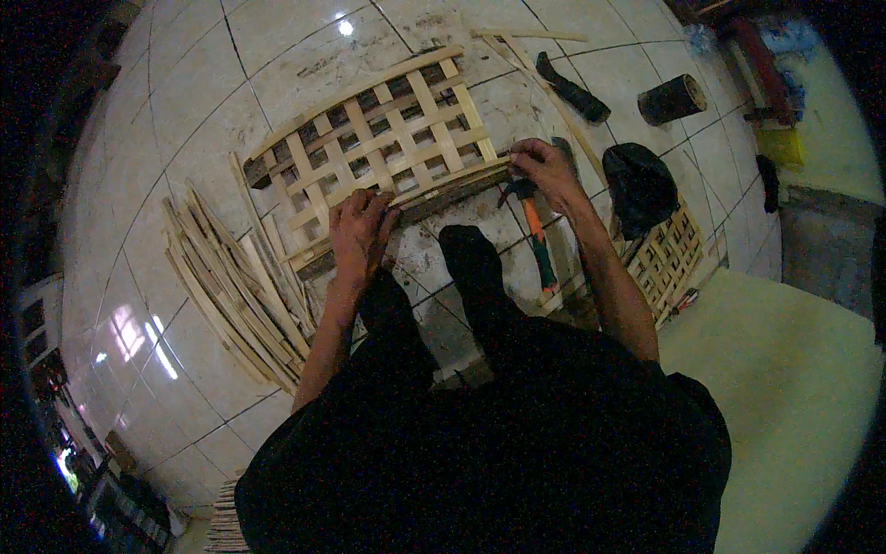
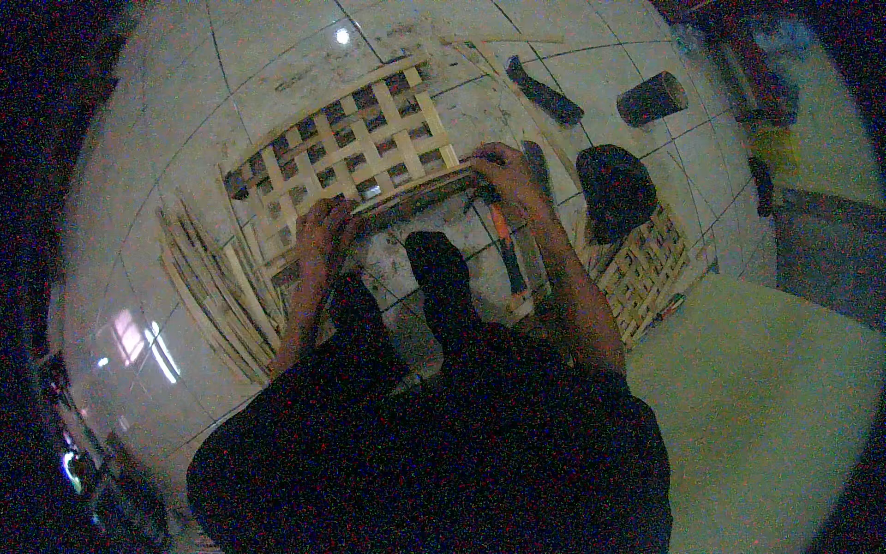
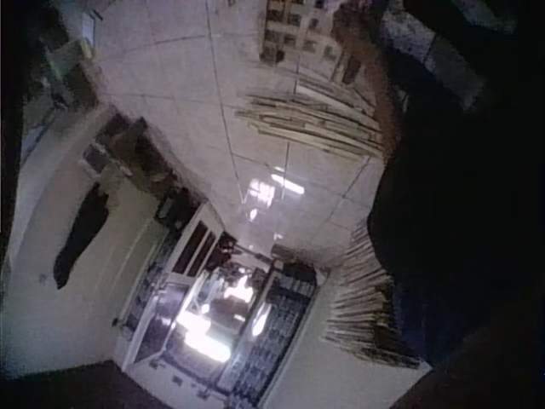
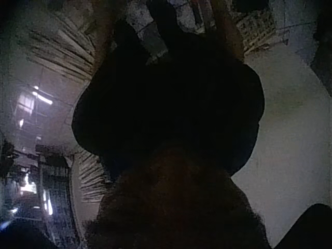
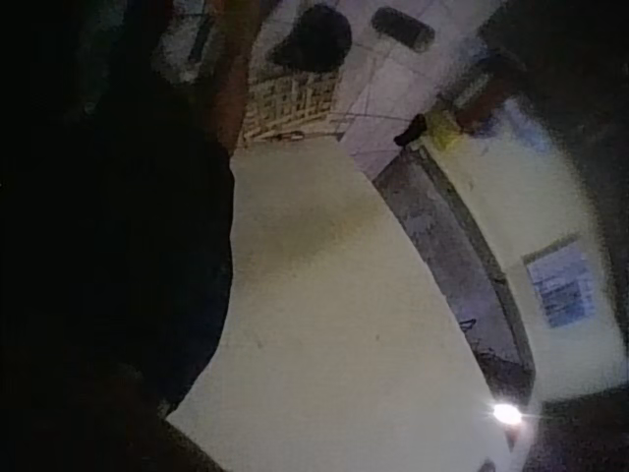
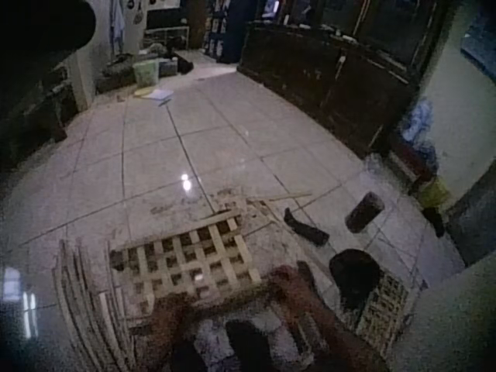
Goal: The person sits on a tiled floor and assembles a rectangular wooden lattice by inserting thin wooden strips into a pre-cut frame. They use a hammer to tap the strips into place and adjust the frame as needed.
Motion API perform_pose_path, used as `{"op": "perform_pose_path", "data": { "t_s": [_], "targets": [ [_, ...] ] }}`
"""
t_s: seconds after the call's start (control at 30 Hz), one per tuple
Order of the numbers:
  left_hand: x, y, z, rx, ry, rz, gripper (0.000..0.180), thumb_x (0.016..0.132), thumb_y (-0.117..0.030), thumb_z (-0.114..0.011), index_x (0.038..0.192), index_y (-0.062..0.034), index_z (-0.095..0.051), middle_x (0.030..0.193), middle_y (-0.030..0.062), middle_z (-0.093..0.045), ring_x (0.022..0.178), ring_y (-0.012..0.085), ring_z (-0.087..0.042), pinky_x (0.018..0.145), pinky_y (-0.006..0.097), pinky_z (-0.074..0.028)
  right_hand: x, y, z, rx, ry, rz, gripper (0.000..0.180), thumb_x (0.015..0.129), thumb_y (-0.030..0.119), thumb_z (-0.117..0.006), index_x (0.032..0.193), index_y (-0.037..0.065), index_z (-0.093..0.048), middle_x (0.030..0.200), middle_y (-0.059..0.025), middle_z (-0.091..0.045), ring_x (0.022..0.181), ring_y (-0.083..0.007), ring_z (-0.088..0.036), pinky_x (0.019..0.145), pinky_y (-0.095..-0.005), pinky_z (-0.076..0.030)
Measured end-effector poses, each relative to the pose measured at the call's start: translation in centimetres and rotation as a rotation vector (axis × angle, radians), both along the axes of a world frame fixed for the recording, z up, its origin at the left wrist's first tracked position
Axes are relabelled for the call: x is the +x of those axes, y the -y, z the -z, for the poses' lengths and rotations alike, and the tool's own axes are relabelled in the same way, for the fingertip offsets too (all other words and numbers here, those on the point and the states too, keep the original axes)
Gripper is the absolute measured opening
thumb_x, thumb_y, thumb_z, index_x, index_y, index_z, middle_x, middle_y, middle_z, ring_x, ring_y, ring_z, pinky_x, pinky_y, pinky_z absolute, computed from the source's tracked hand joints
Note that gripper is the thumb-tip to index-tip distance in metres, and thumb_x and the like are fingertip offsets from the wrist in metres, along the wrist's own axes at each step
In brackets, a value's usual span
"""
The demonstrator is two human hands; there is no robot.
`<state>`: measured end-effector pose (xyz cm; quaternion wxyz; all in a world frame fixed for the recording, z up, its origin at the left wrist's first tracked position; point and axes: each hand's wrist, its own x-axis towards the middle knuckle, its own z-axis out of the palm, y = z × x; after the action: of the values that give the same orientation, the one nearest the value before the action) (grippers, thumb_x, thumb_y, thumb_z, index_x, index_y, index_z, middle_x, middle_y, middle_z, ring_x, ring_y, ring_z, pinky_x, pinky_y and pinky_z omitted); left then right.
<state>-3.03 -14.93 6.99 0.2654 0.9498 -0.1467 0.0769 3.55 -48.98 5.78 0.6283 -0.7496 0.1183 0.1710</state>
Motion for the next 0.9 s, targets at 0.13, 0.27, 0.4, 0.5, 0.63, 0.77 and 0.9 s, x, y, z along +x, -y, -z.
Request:
{"op": "perform_pose_path", "data": {
  "t_s": [0.13,0.27,0.4,0.5,0.63,0.77,0.9],
  "targets": [
    [-0.5,0.2,1.1,0.053,0.097,-0.002,0.036,0.076,-0.019,-0.072,0.11,-0.0141,-0.063,0.103,0.008,-0.057,0.099,0.0275,-0.053,0.09,0.041,-0.036,-0.1,0.1,0.6,0.058,0.046,-0.013,0.023,0.086,0.007,-0.065,0.107,0.0,-0.059,0.101,-0.0077,-0.061,0.091,-0.0166,-0.061,0.082,-0.0294,-0.052],
    [-0.7,0.6,1.2,-0.006,0.062,-0.021,0.036,0.075,-0.018,-0.072,0.11,-0.0136,-0.063,0.106,0.0086,-0.057,0.103,0.0286,-0.051,0.092,0.042,-0.035,-0.3,0.4,1.5,-0.112,0.127,-0.051,0.024,0.085,0.005,-0.064,0.108,0.001,-0.058,0.102,-0.008,-0.061,0.094,-0.0174,-0.06,0.083,-0.0297,-0.051],
    [-0.6,0.4,1.6,-0.059,0.081,-0.002,0.036,0.075,-0.017,-0.072,0.11,-0.0133,-0.063,0.106,0.0088,-0.057,0.102,0.0293,-0.051,0.091,0.042,-0.036,-0.5,0.1,1.1,-0.205,0.18,-0.083,0.026,0.085,0.007,-0.063,0.11,0.001,-0.059,0.102,-0.0082,-0.062,0.094,-0.0171,-0.06,0.083,-0.0298,-0.05],
    [-0.5,0.4,2.4,-0.072,0.114,-0.003,0.036,0.075,-0.017,-0.072,0.109,-0.0127,-0.063,0.106,0.009,-0.058,0.101,0.0298,-0.051,0.089,0.042,-0.037,-0.6,-0.5,0.5,-0.274,0.203,-0.097,0.028,0.086,0.009,-0.063,0.112,0.001,-0.059,0.101,-0.008,-0.064,0.093,-0.0167,-0.06,0.083,-0.0305,-0.049],
    [-0.4,0.6,1.9,-0.102,0.095,0.001,0.035,0.075,-0.016,-0.072,0.108,-0.0113,-0.062,0.107,0.009,-0.058,0.1,0.0305,-0.052,0.087,0.043,-0.039,-0.9,-1.0,-0.6,-0.415,0.283,-0.126,0.03,0.086,0.011,-0.063,0.115,0.001,-0.06,0.101,-0.0078,-0.066,0.092,-0.0168,-0.061,0.082,-0.031,-0.049],
    [-0.3,0.5,1.4,-0.101,0.08,0.015,0.034,0.076,-0.016,-0.071,0.108,-0.0103,-0.061,0.106,0.0091,-0.059,0.099,0.0309,-0.052,0.087,0.042,-0.039,-1.0,-1.1,-1.5,-0.491,0.264,-0.158,0.031,0.088,0.016,-0.062,0.115,0.001,-0.06,0.1,-0.0092,-0.066,0.091,-0.0172,-0.062,0.08,-0.0301,-0.049],
    [-0.4,0.5,1.1,-0.091,0.065,0.022,0.032,0.079,-0.016,-0.069,0.109,-0.0099,-0.061,0.106,0.0094,-0.059,0.1,0.0312,-0.052,0.087,0.042,-0.039,-1.4,-1.1,-1.2,-0.491,0.248,-0.099,0.03,0.09,0.02,-0.06,0.112,-0.001,-0.061,0.098,-0.0109,-0.067,0.086,-0.0168,-0.064,0.076,-0.0298,-0.05]
  ]
}}
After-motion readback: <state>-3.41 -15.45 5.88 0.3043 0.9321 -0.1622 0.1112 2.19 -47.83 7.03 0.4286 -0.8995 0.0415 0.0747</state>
